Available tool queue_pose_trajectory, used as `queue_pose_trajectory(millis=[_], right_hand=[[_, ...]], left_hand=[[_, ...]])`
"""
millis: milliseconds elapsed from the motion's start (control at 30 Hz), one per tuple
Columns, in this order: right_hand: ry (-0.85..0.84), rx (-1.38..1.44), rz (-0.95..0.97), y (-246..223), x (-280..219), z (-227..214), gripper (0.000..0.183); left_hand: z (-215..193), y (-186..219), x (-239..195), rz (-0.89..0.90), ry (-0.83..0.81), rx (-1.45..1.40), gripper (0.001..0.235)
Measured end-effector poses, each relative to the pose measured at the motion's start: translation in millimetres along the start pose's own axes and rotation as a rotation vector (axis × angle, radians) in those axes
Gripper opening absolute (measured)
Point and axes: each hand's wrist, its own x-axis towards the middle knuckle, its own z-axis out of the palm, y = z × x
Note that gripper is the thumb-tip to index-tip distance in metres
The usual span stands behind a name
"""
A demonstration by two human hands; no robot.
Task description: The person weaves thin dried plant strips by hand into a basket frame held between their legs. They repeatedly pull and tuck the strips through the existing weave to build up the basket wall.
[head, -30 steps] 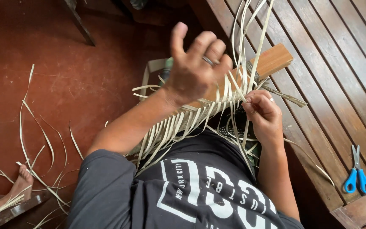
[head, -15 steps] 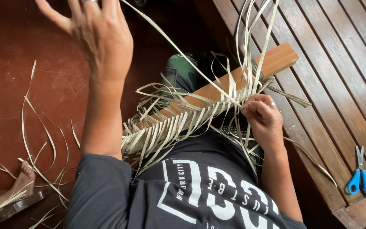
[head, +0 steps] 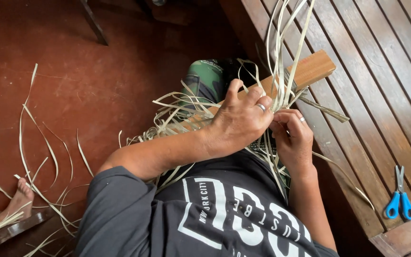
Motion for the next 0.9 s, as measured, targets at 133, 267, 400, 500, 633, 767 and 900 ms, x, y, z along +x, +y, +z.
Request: queue_pose_trajectory(millis=[133,267,400,500,633,767,900], right_hand=[[-0.011,-0.047,-0.028,-6.3,2.6,1.0,0.008],[-0.084,-0.151,-0.002,-6.9,-1.3,-2.1,0.02],[-0.109,-0.104,-0.004,-11.4,-2.0,-2.2,0.019],[-0.153,-0.134,-0.001,-10.8,-3.2,-1.3,0.015],[-0.183,-0.142,-0.021,-10.5,-3.0,-1.8,0.009],[-0.228,-0.17,-0.032,-8.6,-3.2,-2.9,0.009],[-0.218,-0.159,-0.052,-15.7,4.4,-2.3,0.014]], left_hand=[[-2.5,-29.5,-4.3,-0.097,0.032,0.027,0.01],[-41.5,-71.6,-3.3,-0.268,0.01,0.381,0.015],[-70.3,-122.4,-26.4,-0.378,-0.093,0.512,0.012],[-81.9,-150.2,-46.8,-0.41,-0.026,0.59,0.009],[-84.4,-179.0,-81.7,-0.524,-0.075,0.704,0.009],[-75.7,-200.1,-125.4,-0.706,-0.116,0.845,0.018],[-88.8,-144.6,-67.2,-0.701,0.005,0.716,0.004]])
